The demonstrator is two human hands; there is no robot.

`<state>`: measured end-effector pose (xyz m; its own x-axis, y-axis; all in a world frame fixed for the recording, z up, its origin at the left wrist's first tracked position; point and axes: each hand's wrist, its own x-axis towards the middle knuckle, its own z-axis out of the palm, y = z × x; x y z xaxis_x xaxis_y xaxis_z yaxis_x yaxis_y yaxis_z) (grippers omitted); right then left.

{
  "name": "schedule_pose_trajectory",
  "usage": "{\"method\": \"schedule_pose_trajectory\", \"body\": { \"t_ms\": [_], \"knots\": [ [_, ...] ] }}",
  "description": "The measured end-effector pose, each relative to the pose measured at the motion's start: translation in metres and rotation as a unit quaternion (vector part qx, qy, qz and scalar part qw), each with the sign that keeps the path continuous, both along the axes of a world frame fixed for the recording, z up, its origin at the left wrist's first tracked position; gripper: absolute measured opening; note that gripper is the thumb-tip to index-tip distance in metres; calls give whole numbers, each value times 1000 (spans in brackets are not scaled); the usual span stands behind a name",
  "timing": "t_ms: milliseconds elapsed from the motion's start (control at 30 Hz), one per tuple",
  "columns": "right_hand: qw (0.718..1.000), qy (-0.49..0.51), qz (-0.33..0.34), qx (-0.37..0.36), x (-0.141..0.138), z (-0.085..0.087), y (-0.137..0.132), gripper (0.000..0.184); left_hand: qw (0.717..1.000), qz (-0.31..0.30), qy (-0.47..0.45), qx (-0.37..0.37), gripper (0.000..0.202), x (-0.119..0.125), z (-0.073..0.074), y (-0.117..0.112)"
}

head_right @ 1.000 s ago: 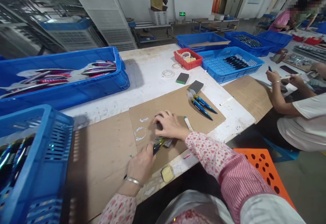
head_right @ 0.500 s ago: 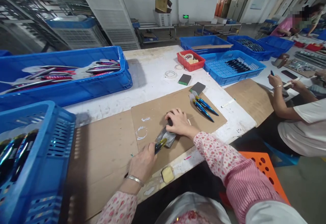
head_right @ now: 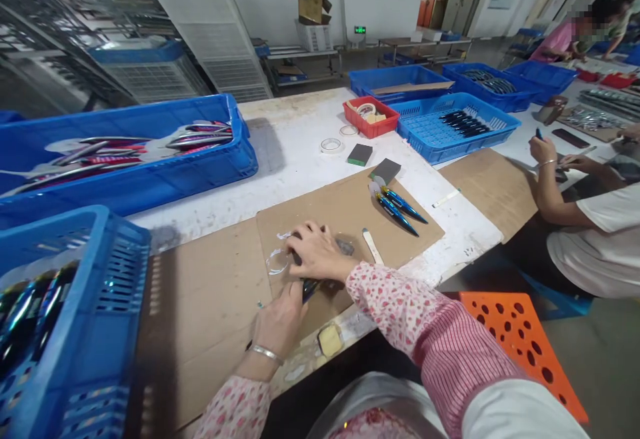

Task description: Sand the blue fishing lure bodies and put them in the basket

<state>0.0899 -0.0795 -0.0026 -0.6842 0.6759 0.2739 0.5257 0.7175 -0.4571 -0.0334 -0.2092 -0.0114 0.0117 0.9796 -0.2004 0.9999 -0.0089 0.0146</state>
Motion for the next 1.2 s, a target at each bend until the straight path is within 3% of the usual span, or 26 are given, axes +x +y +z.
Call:
{"method": "schedule_pose_trajectory", "body": {
  "t_ms": [200,367,400,467,567,633,700,800,967,1067,1200],
  "knots": [
    [994,-17,-96,-41,24,0,11,30,1000,-22,-4,17,26,-2,-4,-1],
    [1000,-16,1,19,-9,5,-7,27,1000,-4,15,17,23,-1,-4,1],
    [1000,-7,-3,21,-13,5,-8,27,1000,-2,14,16,23,0,-2,1],
    [997,19,-78,19,-10,5,-3,27,1000,-3,2,16,22,1,4,-2],
    [969,83,-233,17,17,7,15,26,998,19,-41,35,27,2,15,-9],
    [955,132,-266,5,34,9,27,25,994,39,-89,49,35,4,18,-14],
    [954,158,-254,-15,41,10,33,25,987,38,-150,52,39,5,17,-17],
    [968,112,-219,-40,37,8,28,25,975,45,-214,41,41,10,10,-16],
    [974,-31,-212,-66,28,2,0,27,975,75,-209,15,43,20,-3,-12],
    [977,-62,-194,-63,30,3,-12,25,976,78,-202,11,44,23,-5,-12],
    [975,-87,-196,-61,29,8,-9,24,977,79,-197,14,43,24,-4,-12]
  ]
}}
